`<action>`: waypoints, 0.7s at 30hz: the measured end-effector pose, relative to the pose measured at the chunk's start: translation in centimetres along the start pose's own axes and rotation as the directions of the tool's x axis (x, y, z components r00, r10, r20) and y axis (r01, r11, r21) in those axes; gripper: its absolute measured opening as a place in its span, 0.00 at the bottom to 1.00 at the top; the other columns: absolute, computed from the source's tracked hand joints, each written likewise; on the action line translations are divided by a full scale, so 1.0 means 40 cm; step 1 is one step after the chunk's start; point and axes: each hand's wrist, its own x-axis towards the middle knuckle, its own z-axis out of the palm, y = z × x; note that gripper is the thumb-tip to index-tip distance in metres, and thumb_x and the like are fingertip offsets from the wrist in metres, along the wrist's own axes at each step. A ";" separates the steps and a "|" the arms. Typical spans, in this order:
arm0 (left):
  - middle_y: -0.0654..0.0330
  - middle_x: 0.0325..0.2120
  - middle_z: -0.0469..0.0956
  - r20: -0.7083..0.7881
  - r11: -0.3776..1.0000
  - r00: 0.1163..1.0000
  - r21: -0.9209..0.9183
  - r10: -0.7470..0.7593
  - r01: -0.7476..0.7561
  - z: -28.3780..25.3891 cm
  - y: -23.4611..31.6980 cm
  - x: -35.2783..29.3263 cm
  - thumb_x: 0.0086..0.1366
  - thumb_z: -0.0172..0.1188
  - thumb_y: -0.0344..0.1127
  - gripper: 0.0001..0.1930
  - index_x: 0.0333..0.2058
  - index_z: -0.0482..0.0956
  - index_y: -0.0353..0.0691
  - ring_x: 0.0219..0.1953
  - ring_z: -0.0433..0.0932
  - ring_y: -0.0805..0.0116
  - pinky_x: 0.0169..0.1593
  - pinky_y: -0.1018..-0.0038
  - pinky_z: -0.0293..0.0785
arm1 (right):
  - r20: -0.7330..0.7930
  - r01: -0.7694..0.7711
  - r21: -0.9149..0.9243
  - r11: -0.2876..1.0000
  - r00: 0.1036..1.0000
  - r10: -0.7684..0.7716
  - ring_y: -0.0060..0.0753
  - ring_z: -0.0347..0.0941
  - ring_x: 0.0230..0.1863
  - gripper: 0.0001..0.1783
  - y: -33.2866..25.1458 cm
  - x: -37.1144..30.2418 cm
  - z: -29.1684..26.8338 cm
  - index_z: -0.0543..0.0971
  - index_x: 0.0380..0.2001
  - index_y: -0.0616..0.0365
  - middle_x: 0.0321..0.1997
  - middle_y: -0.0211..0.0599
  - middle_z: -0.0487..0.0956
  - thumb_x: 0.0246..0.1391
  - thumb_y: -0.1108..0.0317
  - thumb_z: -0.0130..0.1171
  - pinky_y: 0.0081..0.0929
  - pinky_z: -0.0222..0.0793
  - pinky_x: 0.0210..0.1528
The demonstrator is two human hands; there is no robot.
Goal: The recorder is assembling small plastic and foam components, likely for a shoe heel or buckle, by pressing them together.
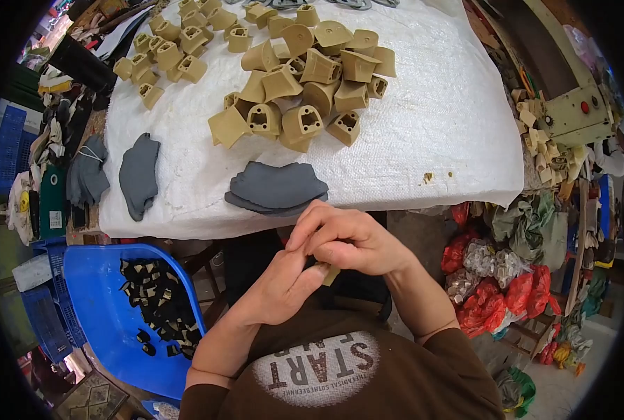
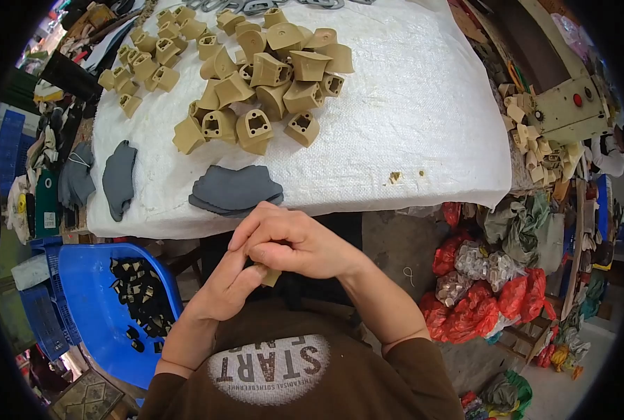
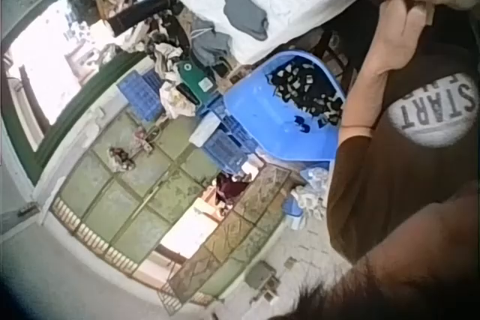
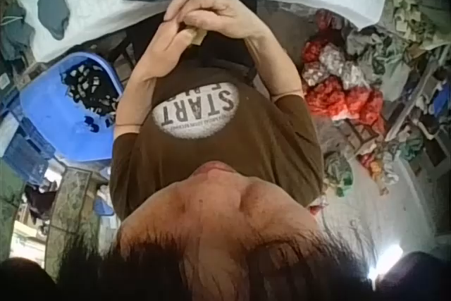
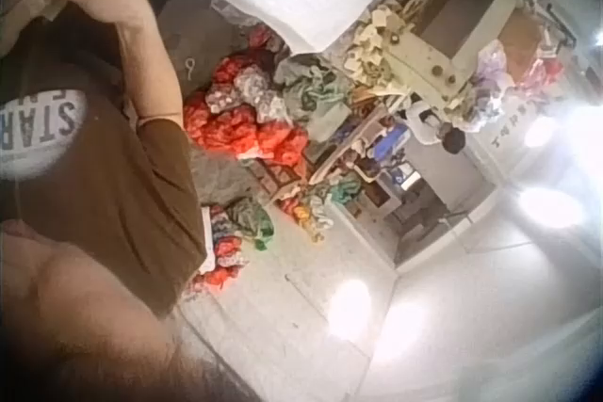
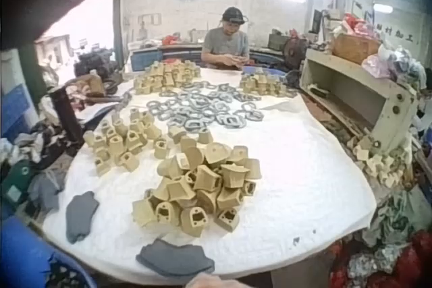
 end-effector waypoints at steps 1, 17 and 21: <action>0.56 0.42 0.70 -0.003 1.000 1.000 0.000 0.001 -0.001 0.001 -0.003 0.000 0.63 0.44 0.34 0.20 0.51 0.65 0.30 0.44 0.69 0.67 0.50 0.74 0.65 | -0.053 0.027 -0.054 0.998 0.998 -0.030 0.32 0.69 0.43 0.07 0.003 0.000 0.009 0.78 0.28 0.59 0.44 0.35 0.77 0.54 0.69 0.53 0.32 0.61 0.50; 0.65 0.30 0.68 -0.418 0.976 0.908 -0.191 0.018 -0.107 0.040 -0.056 0.021 0.70 0.39 0.46 0.19 0.49 0.63 0.37 0.28 0.65 0.79 0.32 0.81 0.63 | -0.434 -0.146 -0.075 0.986 0.895 0.100 0.35 0.68 0.48 0.20 0.021 -0.029 0.130 0.67 0.53 0.61 0.50 0.42 0.71 0.63 0.63 0.38 0.27 0.62 0.53; 0.64 0.30 0.69 -0.372 0.892 0.916 -0.451 -0.151 -0.036 0.031 -0.060 0.005 0.70 0.35 0.50 0.20 0.47 0.65 0.40 0.26 0.65 0.77 0.29 0.79 0.62 | -0.245 -0.323 0.286 0.902 0.886 0.395 0.31 0.68 0.45 0.23 0.009 -0.033 0.109 0.63 0.59 0.59 0.54 0.42 0.67 0.62 0.63 0.43 0.27 0.64 0.51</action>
